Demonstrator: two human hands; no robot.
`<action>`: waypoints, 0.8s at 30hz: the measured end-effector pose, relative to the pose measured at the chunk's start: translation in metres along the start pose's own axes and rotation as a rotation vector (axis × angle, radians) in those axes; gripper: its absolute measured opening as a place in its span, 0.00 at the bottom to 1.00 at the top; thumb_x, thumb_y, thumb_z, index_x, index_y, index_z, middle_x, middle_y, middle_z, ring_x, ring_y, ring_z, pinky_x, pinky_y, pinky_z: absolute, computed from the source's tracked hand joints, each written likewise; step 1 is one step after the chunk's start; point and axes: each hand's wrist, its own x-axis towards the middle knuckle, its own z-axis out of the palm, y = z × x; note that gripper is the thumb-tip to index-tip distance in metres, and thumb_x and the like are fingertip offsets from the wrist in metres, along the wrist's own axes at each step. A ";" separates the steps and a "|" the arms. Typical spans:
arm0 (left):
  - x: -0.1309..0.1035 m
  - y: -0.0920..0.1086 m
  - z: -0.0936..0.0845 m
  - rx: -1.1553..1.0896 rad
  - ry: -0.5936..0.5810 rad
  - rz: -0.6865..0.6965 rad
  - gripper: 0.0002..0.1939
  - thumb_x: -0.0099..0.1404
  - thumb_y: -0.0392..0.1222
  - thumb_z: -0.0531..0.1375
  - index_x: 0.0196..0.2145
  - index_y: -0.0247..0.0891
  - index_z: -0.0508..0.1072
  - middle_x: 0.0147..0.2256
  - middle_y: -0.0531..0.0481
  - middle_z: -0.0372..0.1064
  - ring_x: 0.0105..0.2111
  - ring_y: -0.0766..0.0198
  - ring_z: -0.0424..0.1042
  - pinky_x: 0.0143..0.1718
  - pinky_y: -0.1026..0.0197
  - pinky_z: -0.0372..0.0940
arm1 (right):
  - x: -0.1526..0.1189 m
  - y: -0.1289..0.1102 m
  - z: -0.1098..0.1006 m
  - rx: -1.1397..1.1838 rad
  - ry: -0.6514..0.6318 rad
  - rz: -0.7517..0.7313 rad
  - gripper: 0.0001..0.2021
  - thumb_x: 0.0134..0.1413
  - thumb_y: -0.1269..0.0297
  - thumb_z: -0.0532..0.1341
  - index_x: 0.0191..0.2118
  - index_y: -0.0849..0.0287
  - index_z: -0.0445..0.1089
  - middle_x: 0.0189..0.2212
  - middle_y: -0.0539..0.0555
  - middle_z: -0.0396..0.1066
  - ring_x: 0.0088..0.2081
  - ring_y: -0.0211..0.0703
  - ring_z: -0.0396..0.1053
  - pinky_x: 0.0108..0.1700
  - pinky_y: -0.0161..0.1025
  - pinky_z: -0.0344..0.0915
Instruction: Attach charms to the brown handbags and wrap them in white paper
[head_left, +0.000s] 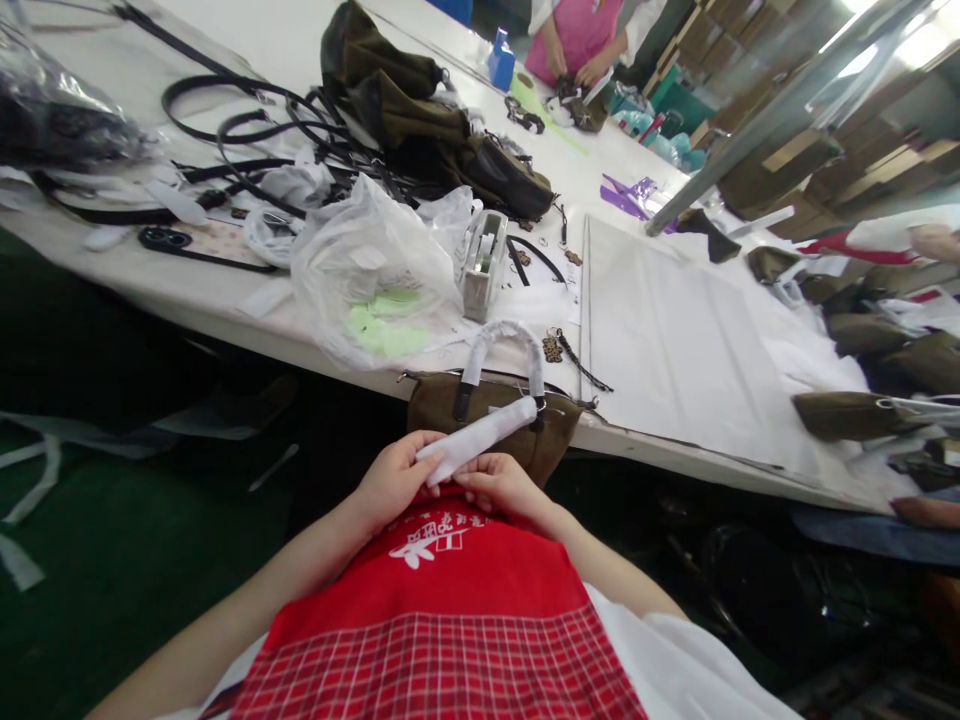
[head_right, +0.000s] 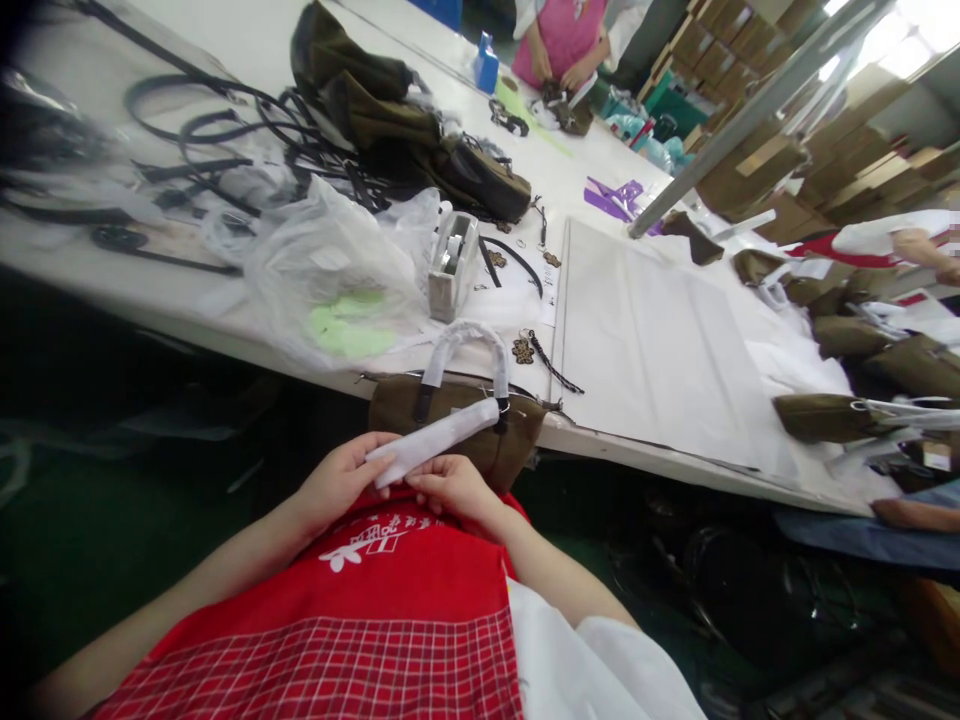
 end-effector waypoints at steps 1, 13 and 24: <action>-0.001 0.001 0.000 0.000 0.000 0.011 0.20 0.59 0.51 0.59 0.45 0.35 0.70 0.27 0.52 0.72 0.21 0.66 0.68 0.25 0.63 0.65 | 0.001 0.000 0.000 0.000 0.006 -0.002 0.13 0.45 0.56 0.69 0.27 0.62 0.73 0.17 0.46 0.67 0.14 0.27 0.52 0.16 0.30 0.42; -0.008 -0.004 0.009 0.096 -0.103 0.024 0.24 0.63 0.56 0.56 0.49 0.36 0.66 0.24 0.54 0.69 0.19 0.66 0.67 0.23 0.64 0.64 | 0.020 0.015 0.013 0.110 0.174 -0.115 0.13 0.44 0.56 0.68 0.23 0.61 0.68 0.11 0.44 0.60 0.14 0.28 0.50 0.17 0.30 0.43; 0.015 -0.007 -0.031 0.812 -0.148 0.090 0.20 0.66 0.49 0.51 0.48 0.39 0.73 0.40 0.45 0.77 0.37 0.55 0.76 0.41 0.57 0.67 | -0.011 -0.003 -0.040 -0.453 0.086 -0.122 0.09 0.51 0.60 0.66 0.35 0.61 0.76 0.25 0.50 0.73 0.26 0.37 0.67 0.30 0.34 0.63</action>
